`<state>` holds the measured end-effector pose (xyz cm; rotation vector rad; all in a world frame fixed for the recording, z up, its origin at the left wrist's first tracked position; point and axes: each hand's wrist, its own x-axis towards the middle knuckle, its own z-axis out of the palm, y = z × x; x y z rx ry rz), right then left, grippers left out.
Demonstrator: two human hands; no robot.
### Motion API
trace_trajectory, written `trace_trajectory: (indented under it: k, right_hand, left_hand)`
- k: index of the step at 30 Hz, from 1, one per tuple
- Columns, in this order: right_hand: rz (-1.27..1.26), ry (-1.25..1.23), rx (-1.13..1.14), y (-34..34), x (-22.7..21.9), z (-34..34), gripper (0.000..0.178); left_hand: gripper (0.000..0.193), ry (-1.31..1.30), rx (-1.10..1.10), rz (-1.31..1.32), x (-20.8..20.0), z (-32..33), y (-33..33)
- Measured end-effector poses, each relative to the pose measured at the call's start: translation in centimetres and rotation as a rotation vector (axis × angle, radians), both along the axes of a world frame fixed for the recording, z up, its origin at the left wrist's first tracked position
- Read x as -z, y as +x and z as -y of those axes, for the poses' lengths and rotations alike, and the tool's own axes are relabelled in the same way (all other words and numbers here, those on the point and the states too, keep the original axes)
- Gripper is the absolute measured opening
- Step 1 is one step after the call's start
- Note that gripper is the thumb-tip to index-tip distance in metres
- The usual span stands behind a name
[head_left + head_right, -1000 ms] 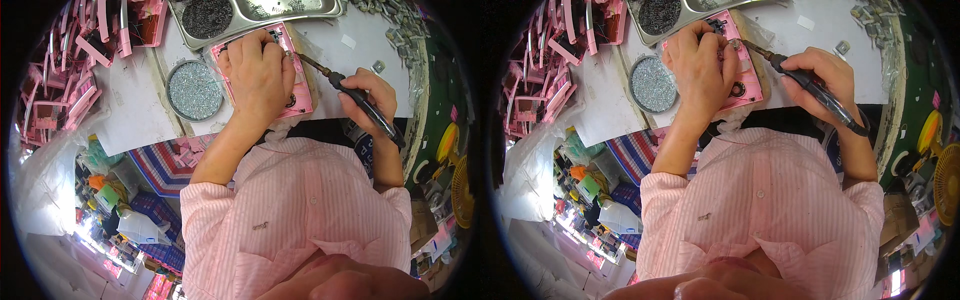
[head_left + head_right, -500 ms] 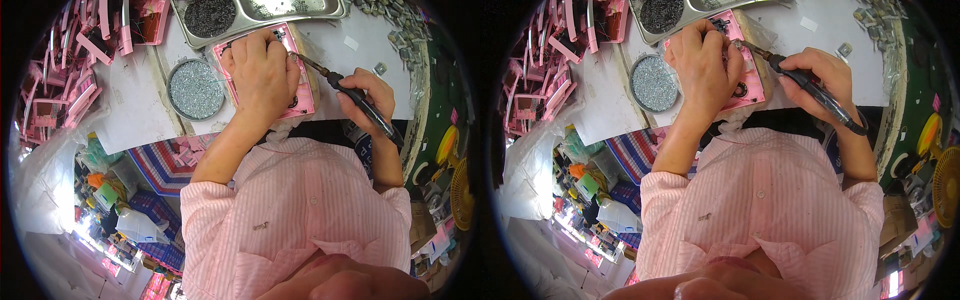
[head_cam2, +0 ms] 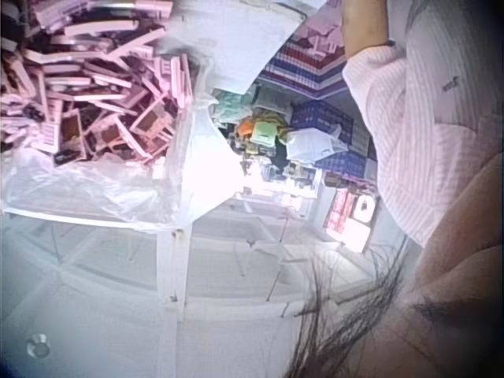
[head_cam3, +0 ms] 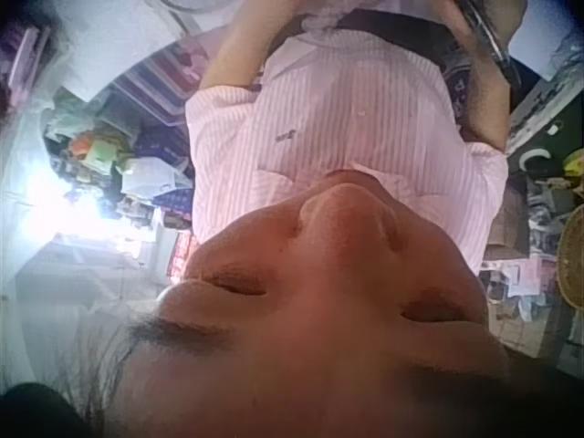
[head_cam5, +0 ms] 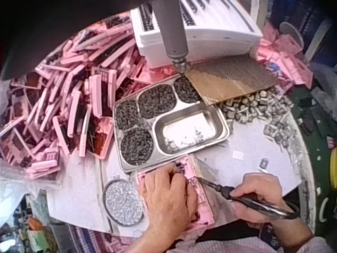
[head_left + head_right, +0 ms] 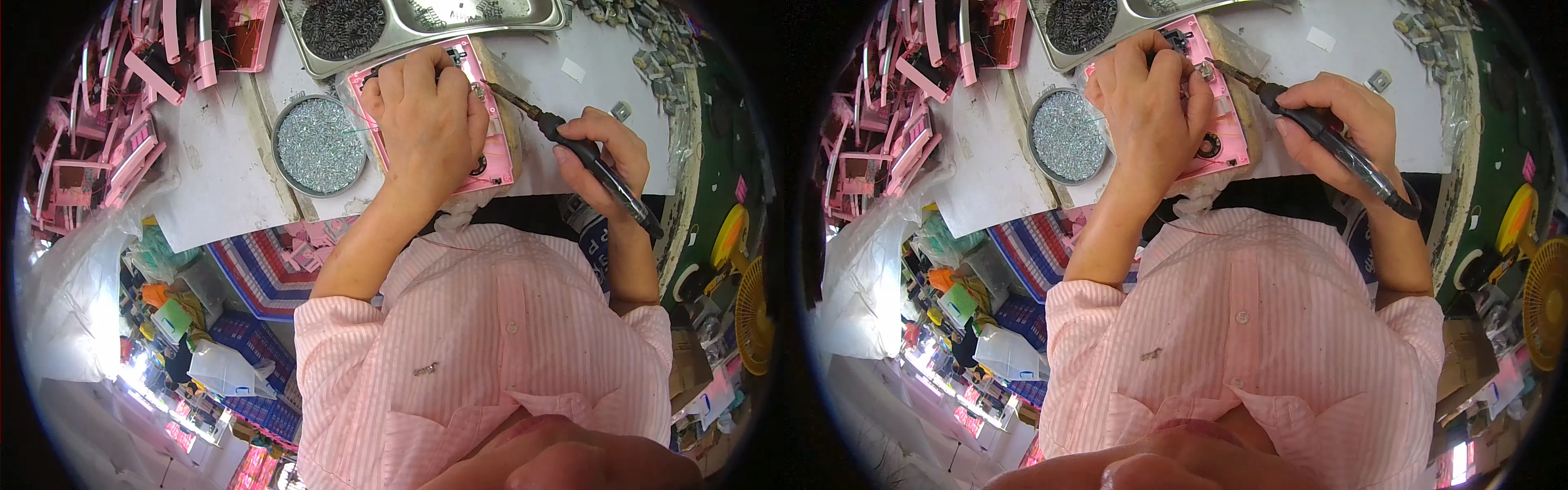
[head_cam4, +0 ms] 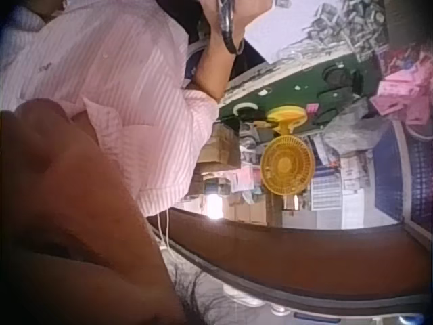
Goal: The worker is assembling pink plastic electronic devices by soldering internal wires and using an electric screwdriver to secure the housing.
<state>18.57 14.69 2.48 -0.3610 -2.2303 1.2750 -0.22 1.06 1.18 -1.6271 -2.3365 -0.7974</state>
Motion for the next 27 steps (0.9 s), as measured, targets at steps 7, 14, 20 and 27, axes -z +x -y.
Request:
trace_trajectory:
  k: [7, 14, 20, 27]
  right_hand:
    - [-0.011, 0.022, -0.013, 0.0, 0.2, 0.0, 0.022]
    - [0.001, 0.014, -0.011, -0.2, -0.1, 0.2, 0.024]
    - [0.020, -0.057, 0.080, 1.4, -0.3, -0.4, 0.023]
    - [0.014, -0.106, 0.106, 1.5, -0.4, -0.7, 0.026]
  left_hand:
    - [0.013, -0.004, -0.006, 0.003, 0.1, 0.0, 0.1]
    - [0.014, -0.026, -0.002, 0.012, -0.3, 0.3, 0.1]
    - [0.032, -0.193, 0.015, 0.004, -3.5, 4.4, -3.8]
    - [0.018, -0.297, 0.240, -0.020, -4.5, 7.3, -6.1]
